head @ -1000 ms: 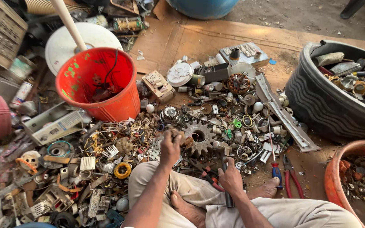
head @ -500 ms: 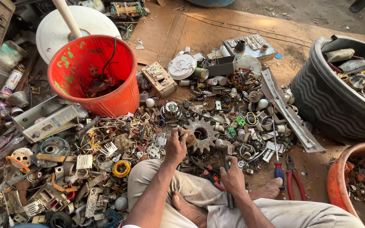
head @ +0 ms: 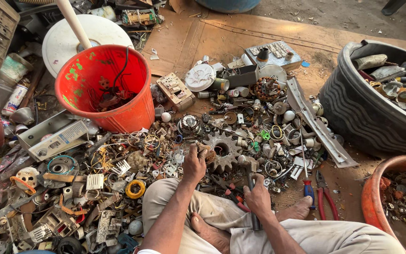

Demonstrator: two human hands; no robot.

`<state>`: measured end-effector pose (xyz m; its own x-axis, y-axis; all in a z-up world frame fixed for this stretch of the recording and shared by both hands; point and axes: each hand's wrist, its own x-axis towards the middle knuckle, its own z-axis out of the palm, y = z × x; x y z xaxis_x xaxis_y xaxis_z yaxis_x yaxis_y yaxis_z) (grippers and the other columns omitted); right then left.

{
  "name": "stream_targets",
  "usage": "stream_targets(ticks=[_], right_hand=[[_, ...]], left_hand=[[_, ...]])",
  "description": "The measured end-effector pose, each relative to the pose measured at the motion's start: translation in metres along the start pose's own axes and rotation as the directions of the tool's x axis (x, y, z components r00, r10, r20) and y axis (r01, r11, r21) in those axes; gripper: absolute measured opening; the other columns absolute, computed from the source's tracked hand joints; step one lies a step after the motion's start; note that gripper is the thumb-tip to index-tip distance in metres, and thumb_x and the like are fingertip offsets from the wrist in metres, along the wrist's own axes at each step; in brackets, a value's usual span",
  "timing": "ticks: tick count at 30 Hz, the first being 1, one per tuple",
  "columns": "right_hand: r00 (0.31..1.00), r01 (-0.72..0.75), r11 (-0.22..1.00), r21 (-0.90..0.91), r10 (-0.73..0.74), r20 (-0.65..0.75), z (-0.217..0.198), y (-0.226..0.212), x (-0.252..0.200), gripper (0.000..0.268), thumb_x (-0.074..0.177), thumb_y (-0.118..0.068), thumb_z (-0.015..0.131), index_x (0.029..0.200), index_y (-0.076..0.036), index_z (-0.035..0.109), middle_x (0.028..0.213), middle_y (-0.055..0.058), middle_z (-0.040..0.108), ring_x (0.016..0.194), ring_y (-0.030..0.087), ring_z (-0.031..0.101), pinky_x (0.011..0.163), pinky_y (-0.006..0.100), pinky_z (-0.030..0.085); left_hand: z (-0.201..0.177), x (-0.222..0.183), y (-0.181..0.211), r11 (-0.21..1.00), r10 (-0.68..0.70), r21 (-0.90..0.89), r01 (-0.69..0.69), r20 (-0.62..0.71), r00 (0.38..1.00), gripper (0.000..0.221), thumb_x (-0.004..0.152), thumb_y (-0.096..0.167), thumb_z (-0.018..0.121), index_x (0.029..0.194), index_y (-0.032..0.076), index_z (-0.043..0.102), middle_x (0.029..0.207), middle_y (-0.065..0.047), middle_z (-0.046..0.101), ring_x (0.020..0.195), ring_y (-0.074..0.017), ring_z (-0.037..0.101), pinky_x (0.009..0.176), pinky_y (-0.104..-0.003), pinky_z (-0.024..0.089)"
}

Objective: The person sits on the floor surrounded by a large pile of scrap metal and debris. They use a hammer to strike and break apart various metal components, including gears and small mechanical parts, to separate them. The person handles the items one by one, inspecting them and occasionally placing them into a nearby red bucket.

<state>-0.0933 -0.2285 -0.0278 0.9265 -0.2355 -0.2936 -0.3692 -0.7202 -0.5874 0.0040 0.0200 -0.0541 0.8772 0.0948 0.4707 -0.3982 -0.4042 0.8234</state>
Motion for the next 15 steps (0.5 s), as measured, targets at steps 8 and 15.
stream_targets(ticks=[8,15], right_hand=[[0.856,-0.497,0.683,0.536,0.283,0.433,-0.009,0.002,0.001,0.031,0.094,-0.025,0.068,0.101,0.001,0.052,0.068,0.011,0.063,0.047,0.020,0.057,0.039,0.034,0.049],[0.913,-0.405,0.681,0.609,0.263,0.313,-0.015,-0.023,-0.032,0.030,0.099,-0.028,0.063,0.101,0.001,0.057,0.064,0.005,0.058,0.044,0.016,0.052,0.038,0.032,0.045]], left_hand=[[0.008,-0.007,-0.017,0.996,-0.018,0.085,0.019,-0.004,1.000,0.016,0.106,0.016,0.056,0.115,0.004,0.050,0.081,-0.013,0.070,0.063,-0.0233,0.074,0.046,-0.031,0.063],[0.008,-0.014,-0.015,0.998,0.047,0.047,-0.046,-0.001,0.999,0.013,0.106,0.013,0.056,0.109,0.004,0.047,0.083,-0.015,0.070,0.065,-0.0243,0.075,0.047,-0.032,0.064]])
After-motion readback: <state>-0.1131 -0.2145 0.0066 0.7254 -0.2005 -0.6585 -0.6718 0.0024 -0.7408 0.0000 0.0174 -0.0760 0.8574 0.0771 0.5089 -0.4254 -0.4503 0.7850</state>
